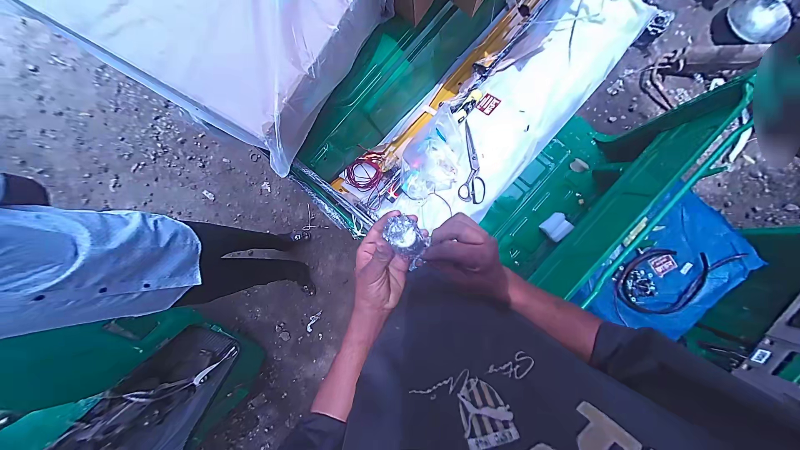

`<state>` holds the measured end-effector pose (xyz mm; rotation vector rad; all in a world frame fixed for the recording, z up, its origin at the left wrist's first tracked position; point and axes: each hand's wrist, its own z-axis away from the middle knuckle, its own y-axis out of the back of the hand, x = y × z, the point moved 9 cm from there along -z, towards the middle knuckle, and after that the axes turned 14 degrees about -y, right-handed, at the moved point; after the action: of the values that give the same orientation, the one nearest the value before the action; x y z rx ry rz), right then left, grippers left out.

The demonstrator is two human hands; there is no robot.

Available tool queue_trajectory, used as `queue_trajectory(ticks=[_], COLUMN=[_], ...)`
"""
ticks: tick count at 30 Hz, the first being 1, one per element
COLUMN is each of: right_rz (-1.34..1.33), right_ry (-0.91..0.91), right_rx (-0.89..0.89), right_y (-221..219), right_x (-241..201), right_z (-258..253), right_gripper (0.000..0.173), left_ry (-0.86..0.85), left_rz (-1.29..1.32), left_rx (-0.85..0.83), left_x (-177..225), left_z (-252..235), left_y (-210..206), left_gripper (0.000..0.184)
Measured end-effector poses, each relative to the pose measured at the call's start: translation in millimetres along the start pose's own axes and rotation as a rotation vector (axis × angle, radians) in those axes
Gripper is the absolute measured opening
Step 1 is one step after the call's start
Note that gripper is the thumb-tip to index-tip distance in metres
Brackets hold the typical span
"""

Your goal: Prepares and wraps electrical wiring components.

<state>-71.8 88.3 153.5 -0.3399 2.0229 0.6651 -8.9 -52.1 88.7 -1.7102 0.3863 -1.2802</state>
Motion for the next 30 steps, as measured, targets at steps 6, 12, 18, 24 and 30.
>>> queue_trajectory(ticks=[6, 12, 18, 24, 30], right_rz=[0.214, 0.529, -0.008, 0.162, 0.275], right_ry=[0.030, -0.028, -0.377, -0.226, -0.205], right_rx=[-0.121, -0.140, -0.194, -0.101, -0.060], right_y=[-20, -5, 2, -19, -14], right_x=[7, 32, 44, 30, 34], right_z=[13, -8, 3, 14, 15], right_gripper=[0.009, 0.016, 0.040, 0.023, 0.020], left_ry=[0.054, 0.104, 0.142, 0.227, 0.143], left_rz=[0.084, 0.001, -0.431, -0.496, -0.729], left_rx=[0.075, 0.179, 0.085, -0.070, -0.019], left_x=[-4, -4, -6, -22, -13], left_z=[5, 13, 23, 38, 42], left_y=[-3, 13, 29, 16, 17], left_gripper=[0.049, 0.056, 0.053, 0.055, 0.057])
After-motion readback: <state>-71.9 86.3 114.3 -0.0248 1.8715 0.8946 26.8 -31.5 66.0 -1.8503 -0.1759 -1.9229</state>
